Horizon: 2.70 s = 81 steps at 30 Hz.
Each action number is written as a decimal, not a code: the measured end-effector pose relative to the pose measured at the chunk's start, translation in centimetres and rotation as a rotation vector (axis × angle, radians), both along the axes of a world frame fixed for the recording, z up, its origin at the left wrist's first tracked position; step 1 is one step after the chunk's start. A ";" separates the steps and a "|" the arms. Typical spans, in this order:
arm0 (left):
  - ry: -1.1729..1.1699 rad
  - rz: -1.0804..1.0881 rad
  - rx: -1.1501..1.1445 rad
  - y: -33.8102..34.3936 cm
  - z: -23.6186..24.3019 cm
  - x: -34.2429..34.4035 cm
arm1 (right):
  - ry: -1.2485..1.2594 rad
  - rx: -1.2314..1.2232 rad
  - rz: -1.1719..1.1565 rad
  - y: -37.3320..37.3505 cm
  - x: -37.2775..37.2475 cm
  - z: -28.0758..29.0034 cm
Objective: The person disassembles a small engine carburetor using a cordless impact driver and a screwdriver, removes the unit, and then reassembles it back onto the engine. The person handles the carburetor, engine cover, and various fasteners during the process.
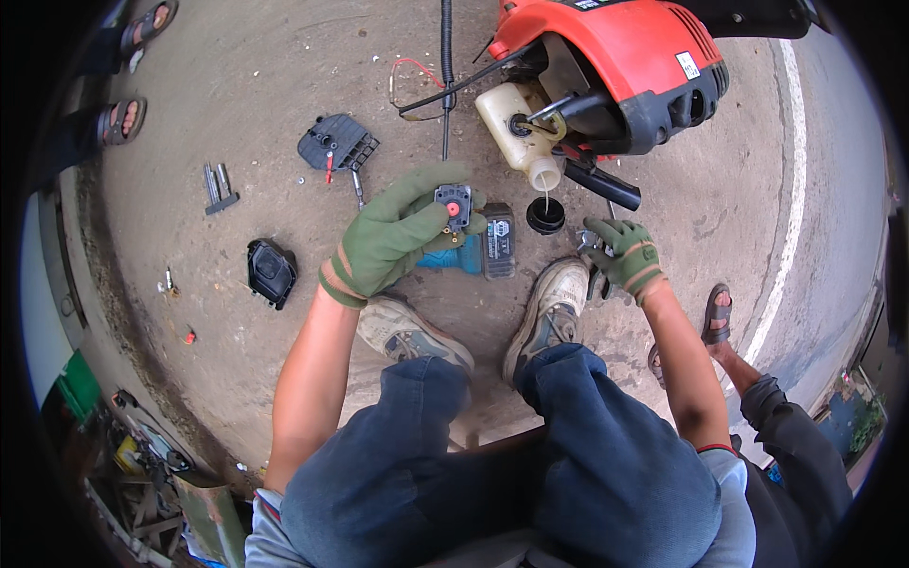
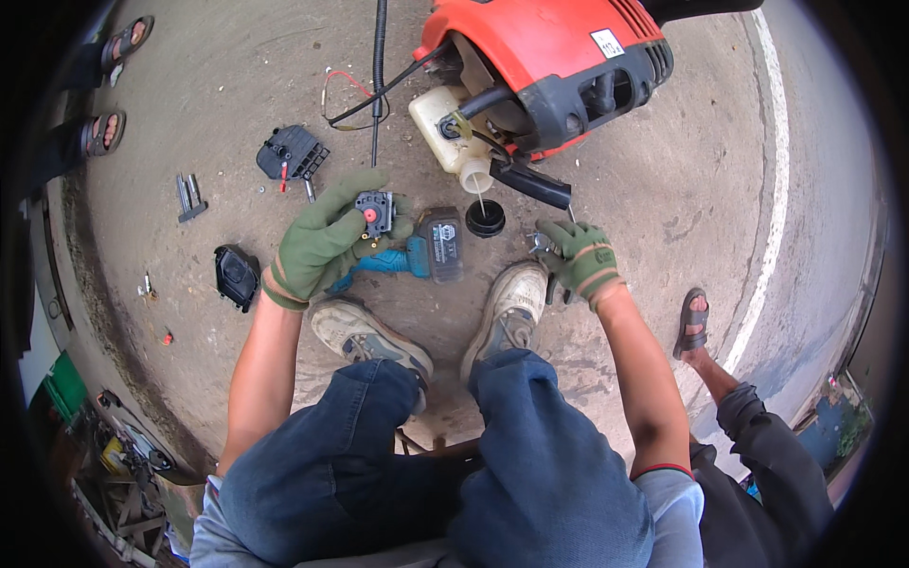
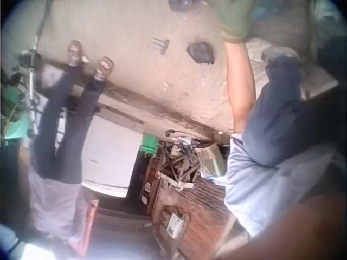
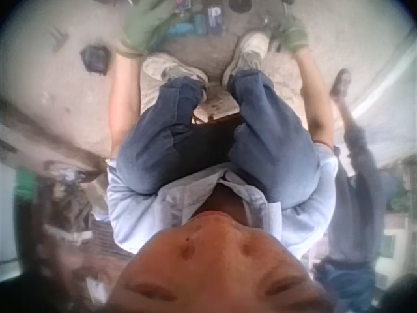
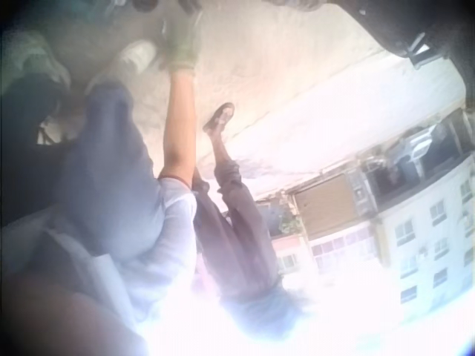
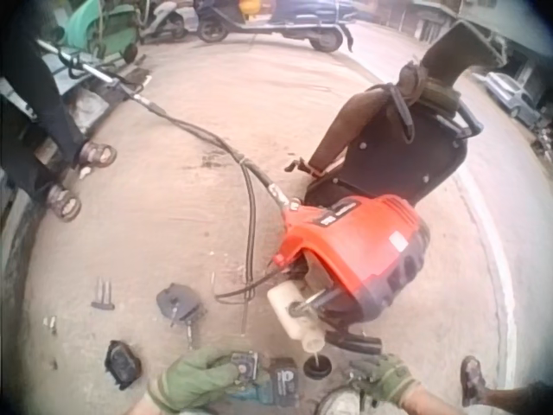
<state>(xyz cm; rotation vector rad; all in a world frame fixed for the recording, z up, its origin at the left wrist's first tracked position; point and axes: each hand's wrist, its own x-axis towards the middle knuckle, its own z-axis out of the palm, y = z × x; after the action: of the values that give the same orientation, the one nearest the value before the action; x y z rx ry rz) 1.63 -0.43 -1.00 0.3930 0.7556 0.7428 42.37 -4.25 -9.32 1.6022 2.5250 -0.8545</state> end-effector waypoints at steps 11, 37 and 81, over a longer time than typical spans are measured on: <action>0.005 -0.035 0.040 0.5 1.4 1.1 | 0.111 0.023 0.023 2.7 -9.7 19.3; -0.032 -0.056 0.257 0.8 0.8 1.8 | -0.459 0.150 0.530 11.6 -20.6 24.0; 0.411 -0.096 0.489 1.4 1.8 2.3 | -0.952 -0.082 0.657 14.1 -27.5 25.9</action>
<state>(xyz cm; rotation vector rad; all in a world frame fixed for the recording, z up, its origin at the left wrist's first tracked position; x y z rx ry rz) 3.94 0.94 0.79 1.0414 0.9276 0.7626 14.92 9.88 16.60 0.7353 2.0005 -0.0604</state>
